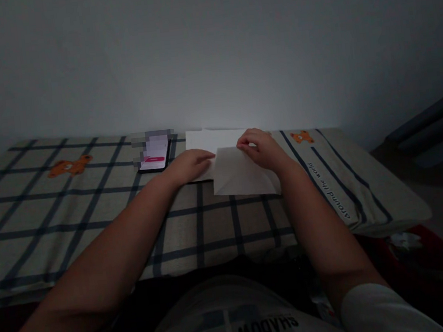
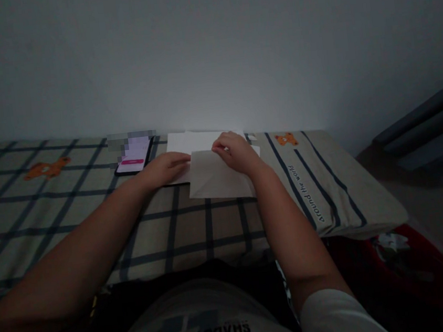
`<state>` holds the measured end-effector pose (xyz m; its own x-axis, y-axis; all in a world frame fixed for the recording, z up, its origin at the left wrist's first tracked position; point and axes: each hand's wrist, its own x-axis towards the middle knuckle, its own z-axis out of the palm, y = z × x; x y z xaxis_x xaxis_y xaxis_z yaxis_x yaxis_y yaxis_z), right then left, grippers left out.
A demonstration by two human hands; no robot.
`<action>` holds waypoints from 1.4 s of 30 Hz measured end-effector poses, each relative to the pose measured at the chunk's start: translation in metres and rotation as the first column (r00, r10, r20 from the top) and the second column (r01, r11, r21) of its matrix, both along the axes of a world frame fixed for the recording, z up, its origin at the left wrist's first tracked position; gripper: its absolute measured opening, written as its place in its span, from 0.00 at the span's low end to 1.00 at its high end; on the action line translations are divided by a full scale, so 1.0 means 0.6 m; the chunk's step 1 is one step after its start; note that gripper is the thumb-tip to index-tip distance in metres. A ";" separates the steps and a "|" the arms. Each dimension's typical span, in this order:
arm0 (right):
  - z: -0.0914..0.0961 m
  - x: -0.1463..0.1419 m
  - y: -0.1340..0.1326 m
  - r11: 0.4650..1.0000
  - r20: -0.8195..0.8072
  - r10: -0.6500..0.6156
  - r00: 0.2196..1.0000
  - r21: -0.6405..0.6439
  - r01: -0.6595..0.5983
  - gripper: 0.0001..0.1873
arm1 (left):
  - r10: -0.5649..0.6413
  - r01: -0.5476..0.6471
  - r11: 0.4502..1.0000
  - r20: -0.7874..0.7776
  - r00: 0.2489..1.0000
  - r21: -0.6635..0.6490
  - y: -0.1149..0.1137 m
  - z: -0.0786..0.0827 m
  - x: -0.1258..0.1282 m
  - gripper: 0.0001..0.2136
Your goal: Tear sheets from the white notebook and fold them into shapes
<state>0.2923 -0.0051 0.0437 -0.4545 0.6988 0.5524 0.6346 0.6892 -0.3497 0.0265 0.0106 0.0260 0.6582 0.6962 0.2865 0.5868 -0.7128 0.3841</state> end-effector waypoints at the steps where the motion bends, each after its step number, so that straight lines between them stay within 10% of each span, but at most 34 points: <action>1: 0.000 0.000 0.000 1.000 -0.021 0.009 1.000 -0.020 -0.010 0.08 | -0.065 0.064 0.998 -0.029 0.997 -0.006 0.000 -0.001 0.001 0.14; 7: 0.006 -0.007 -0.007 0.990 -0.086 0.056 0.995 -0.124 -0.067 0.08 | -0.258 0.267 0.963 -0.170 0.951 0.030 -0.008 -0.010 0.023 0.15; 20: 0.020 -0.016 -0.022 0.979 -0.124 0.120 0.985 -0.148 -0.138 0.10 | -0.020 0.052 0.993 -0.288 0.957 0.104 -0.036 -0.002 0.044 0.12; 42: 0.012 -0.011 -0.012 0.991 -0.059 0.051 0.997 -0.118 -0.058 0.09 | -0.018 0.045 0.995 -0.280 0.960 0.088 -0.029 -0.024 0.054 0.17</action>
